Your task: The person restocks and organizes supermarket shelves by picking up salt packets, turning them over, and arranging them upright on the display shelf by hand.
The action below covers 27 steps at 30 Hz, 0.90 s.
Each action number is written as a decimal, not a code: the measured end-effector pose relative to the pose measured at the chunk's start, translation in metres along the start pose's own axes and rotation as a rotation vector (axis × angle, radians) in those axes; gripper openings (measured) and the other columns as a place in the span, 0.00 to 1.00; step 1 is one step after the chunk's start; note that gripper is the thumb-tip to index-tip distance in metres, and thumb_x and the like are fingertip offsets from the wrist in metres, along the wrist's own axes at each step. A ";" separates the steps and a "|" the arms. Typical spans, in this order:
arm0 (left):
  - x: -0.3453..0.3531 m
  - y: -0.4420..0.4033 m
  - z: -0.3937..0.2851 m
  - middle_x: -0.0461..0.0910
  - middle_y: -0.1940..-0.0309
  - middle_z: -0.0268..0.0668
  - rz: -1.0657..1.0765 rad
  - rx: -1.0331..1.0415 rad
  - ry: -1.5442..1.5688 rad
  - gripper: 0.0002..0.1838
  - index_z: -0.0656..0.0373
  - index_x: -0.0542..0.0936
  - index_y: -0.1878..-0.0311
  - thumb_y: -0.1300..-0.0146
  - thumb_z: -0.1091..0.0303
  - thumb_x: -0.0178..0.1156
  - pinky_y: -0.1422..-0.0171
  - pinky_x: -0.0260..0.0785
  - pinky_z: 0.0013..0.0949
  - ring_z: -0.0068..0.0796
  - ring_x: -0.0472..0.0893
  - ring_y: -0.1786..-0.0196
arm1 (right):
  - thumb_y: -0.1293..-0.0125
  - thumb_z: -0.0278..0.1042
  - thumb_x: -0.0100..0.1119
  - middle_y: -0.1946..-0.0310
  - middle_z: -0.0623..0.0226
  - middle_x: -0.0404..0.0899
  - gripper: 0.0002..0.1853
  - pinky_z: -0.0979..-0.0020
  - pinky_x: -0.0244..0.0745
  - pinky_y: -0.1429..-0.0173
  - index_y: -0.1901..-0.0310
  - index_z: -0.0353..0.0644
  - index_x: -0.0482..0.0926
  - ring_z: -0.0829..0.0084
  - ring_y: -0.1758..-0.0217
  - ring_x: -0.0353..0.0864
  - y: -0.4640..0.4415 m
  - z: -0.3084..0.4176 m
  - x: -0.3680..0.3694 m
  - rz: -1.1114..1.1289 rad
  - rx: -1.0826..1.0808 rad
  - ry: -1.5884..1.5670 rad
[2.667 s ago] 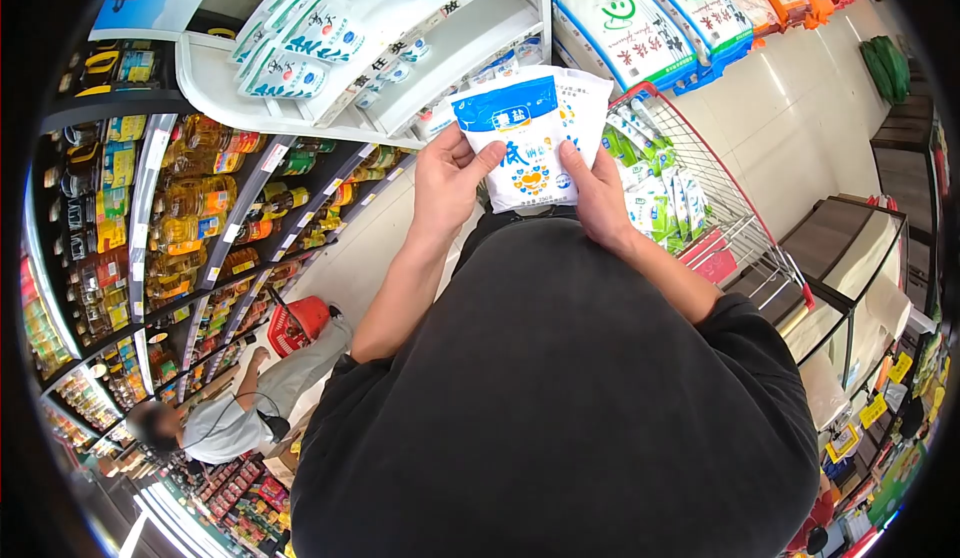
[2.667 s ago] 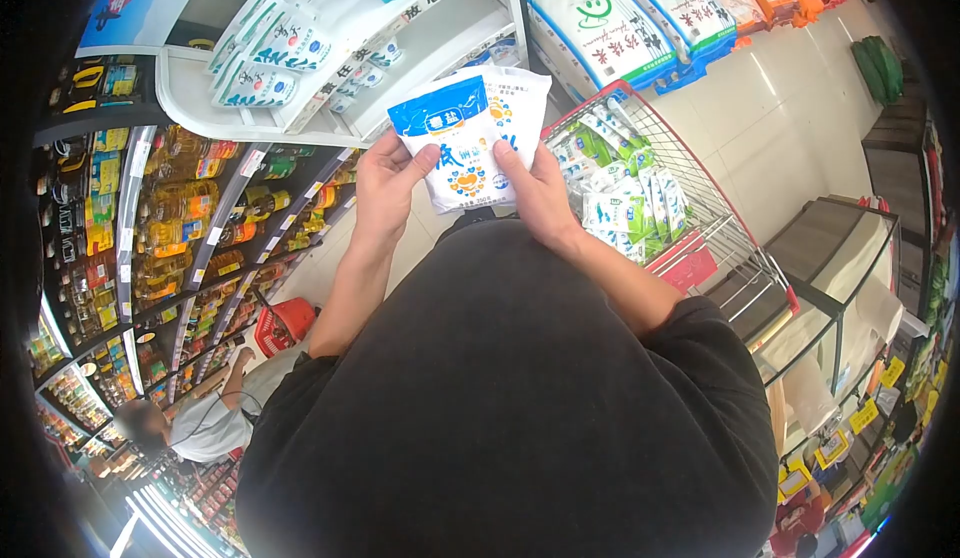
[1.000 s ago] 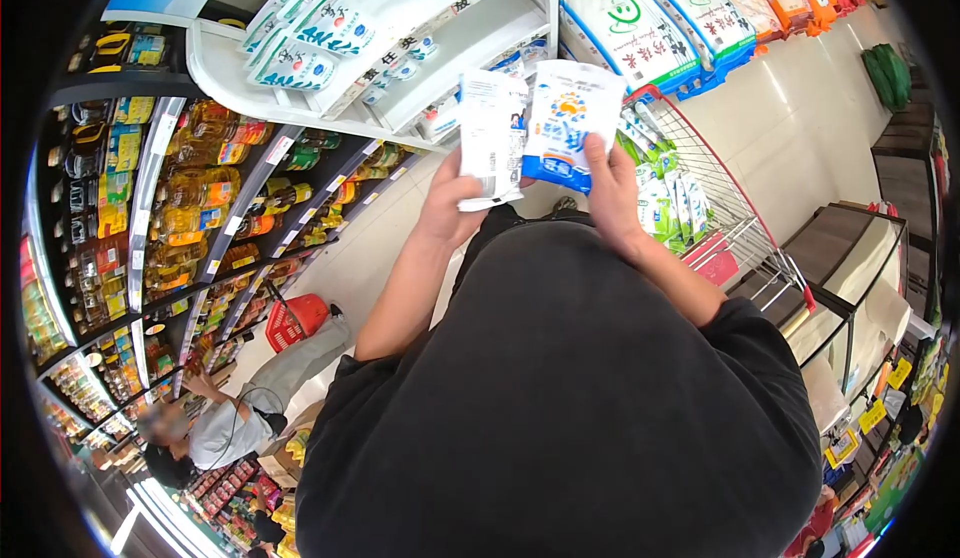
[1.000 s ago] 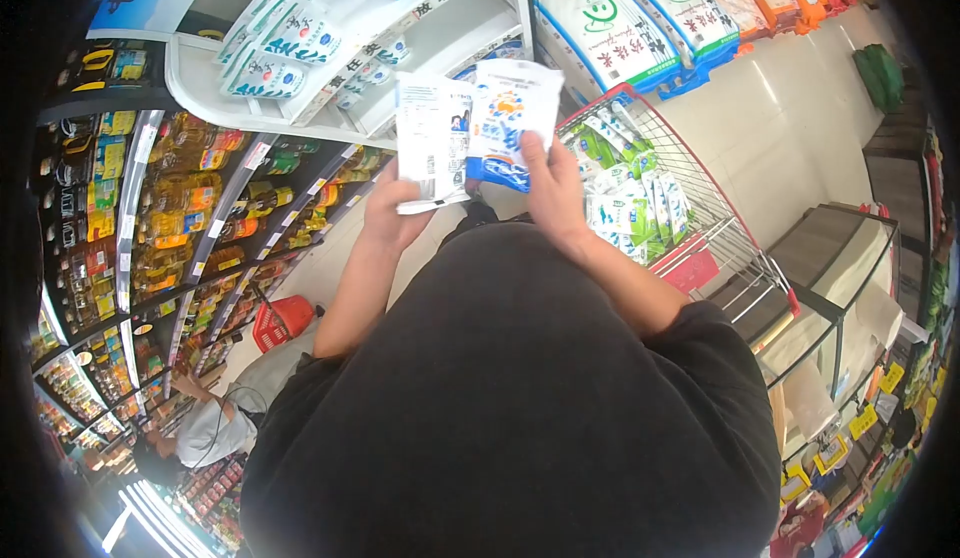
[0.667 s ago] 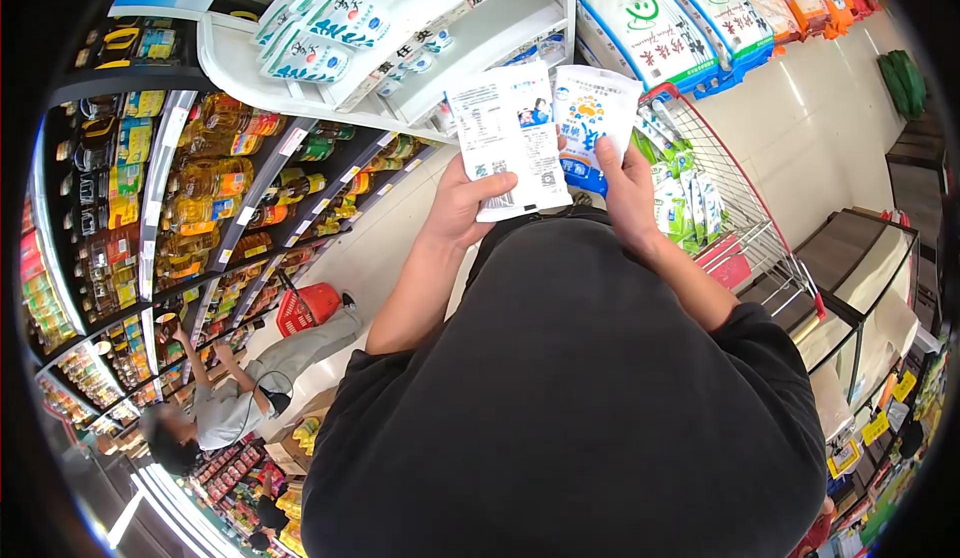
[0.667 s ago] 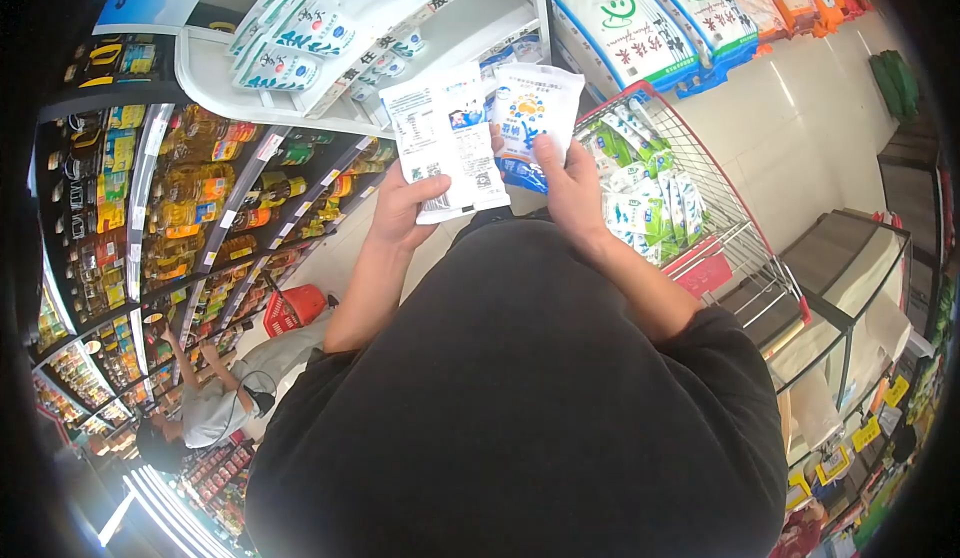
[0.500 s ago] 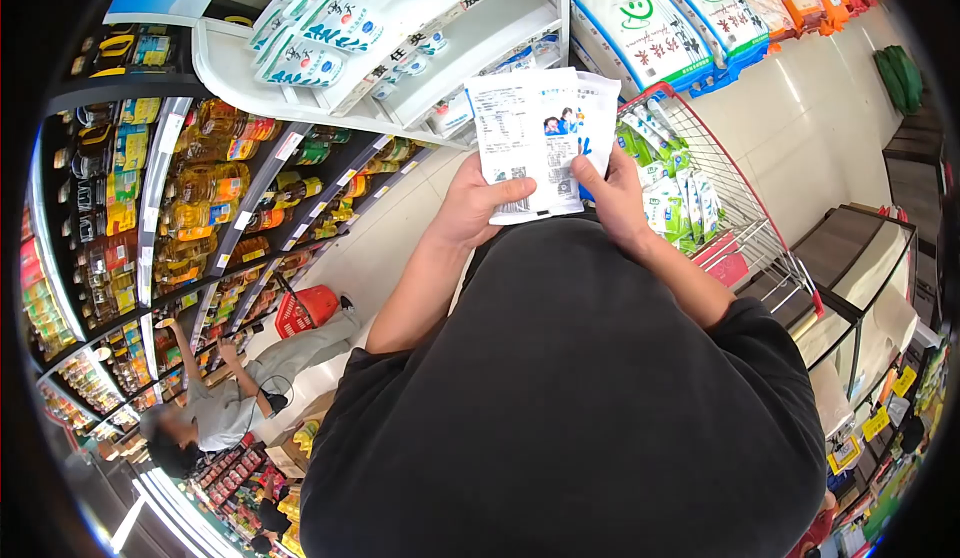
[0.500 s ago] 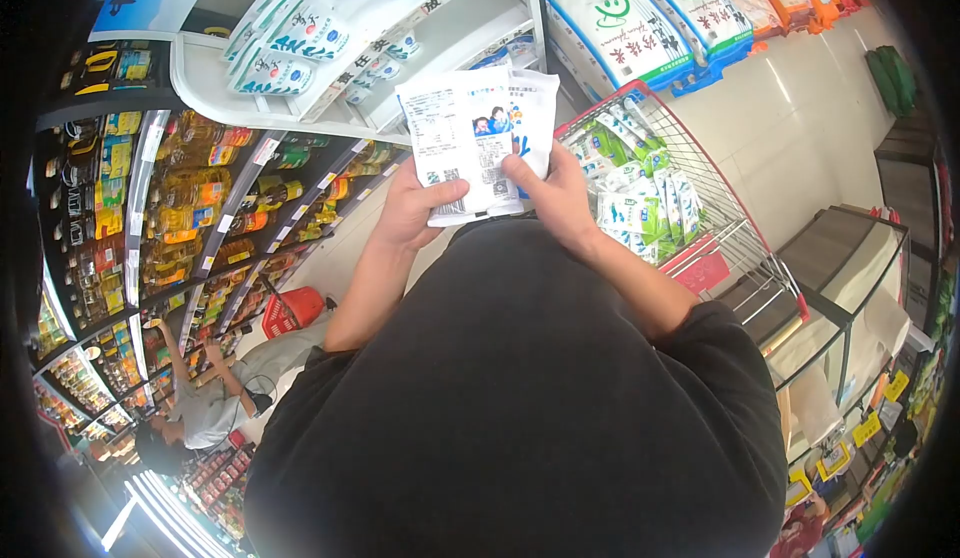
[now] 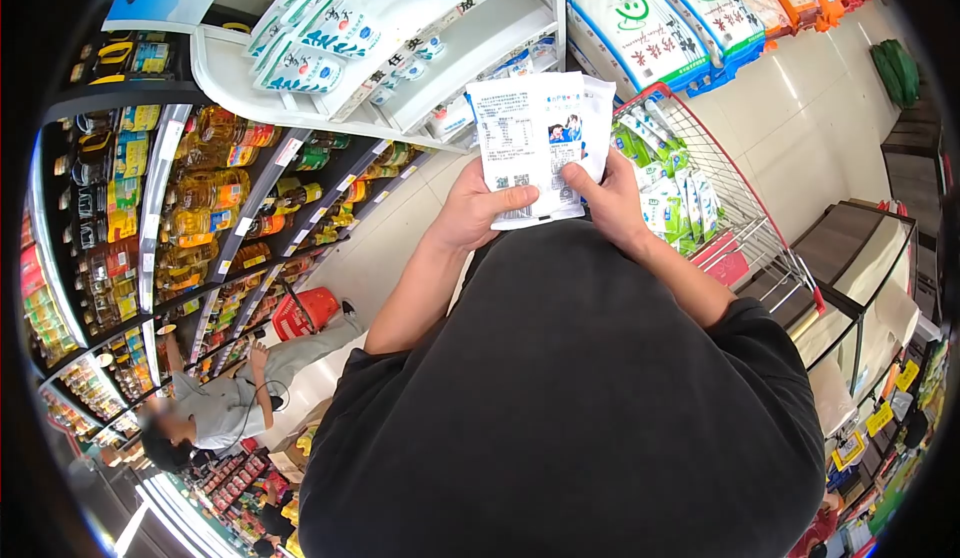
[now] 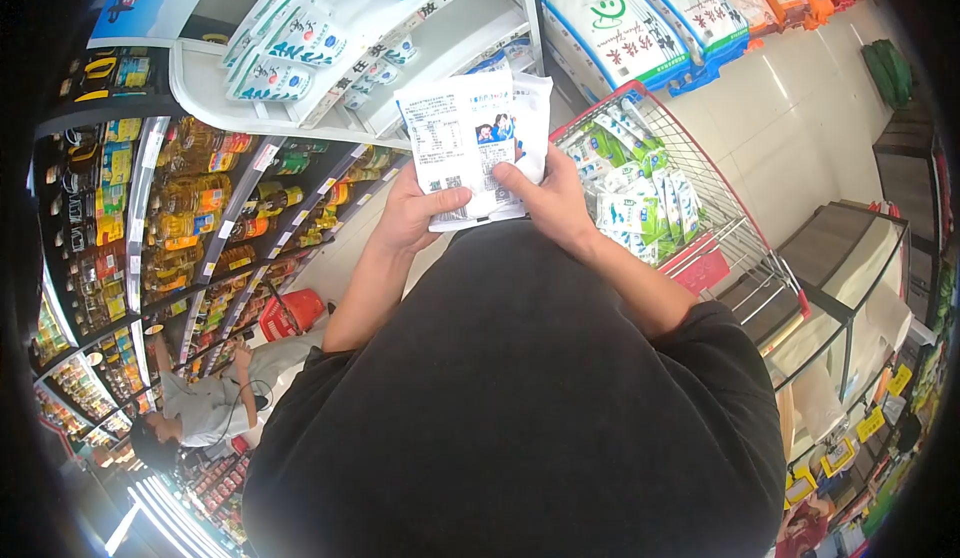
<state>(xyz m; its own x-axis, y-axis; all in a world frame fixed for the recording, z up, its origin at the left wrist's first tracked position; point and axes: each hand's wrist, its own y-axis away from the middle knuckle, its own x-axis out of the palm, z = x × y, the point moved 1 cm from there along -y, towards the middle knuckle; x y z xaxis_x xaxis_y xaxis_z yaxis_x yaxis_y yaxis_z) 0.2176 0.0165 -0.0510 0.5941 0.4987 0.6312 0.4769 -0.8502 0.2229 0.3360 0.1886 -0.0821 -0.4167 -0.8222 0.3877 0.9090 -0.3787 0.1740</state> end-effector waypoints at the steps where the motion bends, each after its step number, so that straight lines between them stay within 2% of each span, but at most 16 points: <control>1: 0.000 0.001 0.001 0.83 0.32 0.48 0.000 0.002 0.001 0.31 0.68 0.73 0.25 0.30 0.82 0.68 0.27 0.80 0.46 0.41 0.85 0.32 | 0.25 0.33 0.72 0.45 0.61 0.88 0.21 0.68 0.83 0.38 0.37 0.30 0.79 0.74 0.43 0.86 0.000 0.000 0.001 0.002 0.001 0.001; 18: -0.002 0.014 0.009 0.82 0.33 0.50 -0.050 -0.010 0.027 0.32 0.70 0.71 0.25 0.31 0.79 0.68 0.28 0.81 0.46 0.42 0.86 0.33 | 0.24 0.37 0.72 0.43 0.60 0.88 0.23 0.68 0.82 0.38 0.36 0.30 0.79 0.74 0.43 0.86 0.006 -0.007 0.005 -0.004 0.063 0.051; 27: -0.001 0.015 0.011 0.82 0.32 0.50 -0.038 -0.012 0.013 0.33 0.69 0.70 0.24 0.31 0.80 0.68 0.27 0.80 0.47 0.43 0.85 0.32 | 0.24 0.36 0.72 0.44 0.60 0.88 0.22 0.68 0.82 0.38 0.37 0.30 0.80 0.74 0.43 0.86 0.009 -0.006 0.003 0.006 0.053 0.061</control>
<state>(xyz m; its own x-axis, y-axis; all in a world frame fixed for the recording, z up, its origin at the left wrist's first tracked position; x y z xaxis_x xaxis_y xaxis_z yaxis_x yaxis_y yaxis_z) 0.2307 0.0051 -0.0566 0.5676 0.5283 0.6315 0.4908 -0.8329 0.2557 0.3433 0.1803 -0.0847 -0.4094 -0.8493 0.3334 0.9097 -0.3520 0.2206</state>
